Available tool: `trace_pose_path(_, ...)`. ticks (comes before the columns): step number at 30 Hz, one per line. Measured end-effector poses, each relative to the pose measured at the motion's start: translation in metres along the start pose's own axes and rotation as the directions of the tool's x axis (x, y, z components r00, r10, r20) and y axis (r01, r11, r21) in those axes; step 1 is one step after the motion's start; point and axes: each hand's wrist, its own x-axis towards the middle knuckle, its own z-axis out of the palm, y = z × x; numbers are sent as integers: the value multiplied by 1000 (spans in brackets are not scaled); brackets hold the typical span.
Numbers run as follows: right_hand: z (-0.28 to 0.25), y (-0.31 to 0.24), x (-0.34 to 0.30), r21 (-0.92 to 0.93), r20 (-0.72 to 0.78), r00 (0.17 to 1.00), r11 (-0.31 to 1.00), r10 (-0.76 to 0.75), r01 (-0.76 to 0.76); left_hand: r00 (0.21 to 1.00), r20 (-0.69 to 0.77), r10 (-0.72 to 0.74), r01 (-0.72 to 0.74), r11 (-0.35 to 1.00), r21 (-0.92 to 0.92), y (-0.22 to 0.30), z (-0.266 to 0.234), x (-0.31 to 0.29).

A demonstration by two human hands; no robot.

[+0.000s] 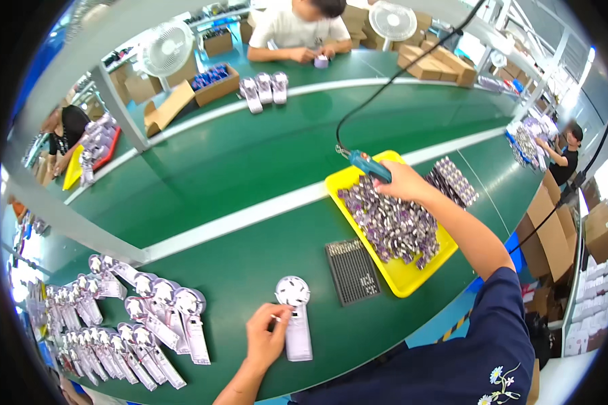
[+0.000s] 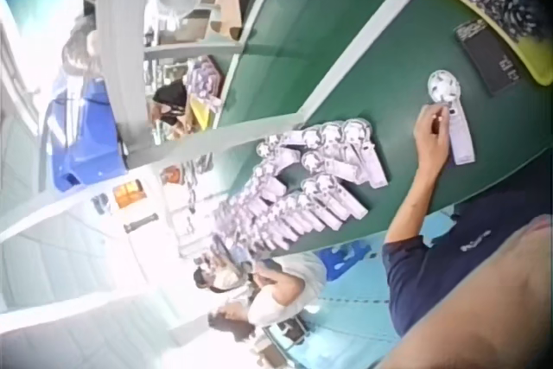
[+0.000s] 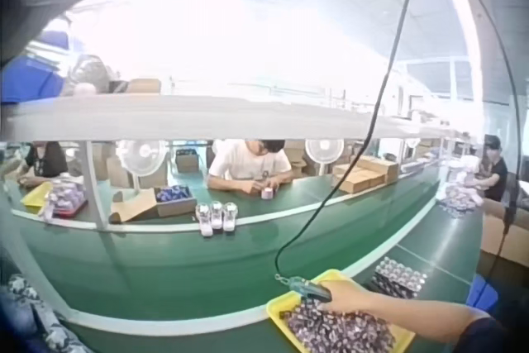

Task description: Assembling handheld fans on a production line using an electric screwdriver to secure components.

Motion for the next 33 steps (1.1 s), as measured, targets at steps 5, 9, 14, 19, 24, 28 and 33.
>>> trace_pose_path(5, 5, -1, -8, 25, -46, 995, 995, -92, 93, 996, 68, 61, -64, 997, 40, 12, 7, -18)
trace_pose_path(9, -3, -31, -28, -13, -117, 992, 999, -42, 40, 996, -48, 78, -74, 994, 86, 19, 16, -25)
trace_pose_path(14, 17, -122, -89, 118, -62, 997, 992, -46, 53, 989, -149, 27, -21, 999, 45, 17, 20, -22)
trace_pose_path(19, 75, -164, -150, 135, 214, 966, 984, -143, 116, 994, -91, 53, -40, 989, 142, 20, 12, -5)
trace_pose_path(24, 109, -177, -159, 139, 197, 948, 965, -249, 224, 992, -89, -93, 90, 995, -31, 22, 10, 4)
trace_pose_path(28, 118, -181, -159, 138, 256, 936, 967, -242, 212, 992, -88, -87, 77, 991, -109, 16, 8, -3)
trace_pose_path(33, 130, -179, -162, 41, 246, 936, 967, -252, 250, 994, -59, -87, 80, 991, -108, 12, 9, -12)
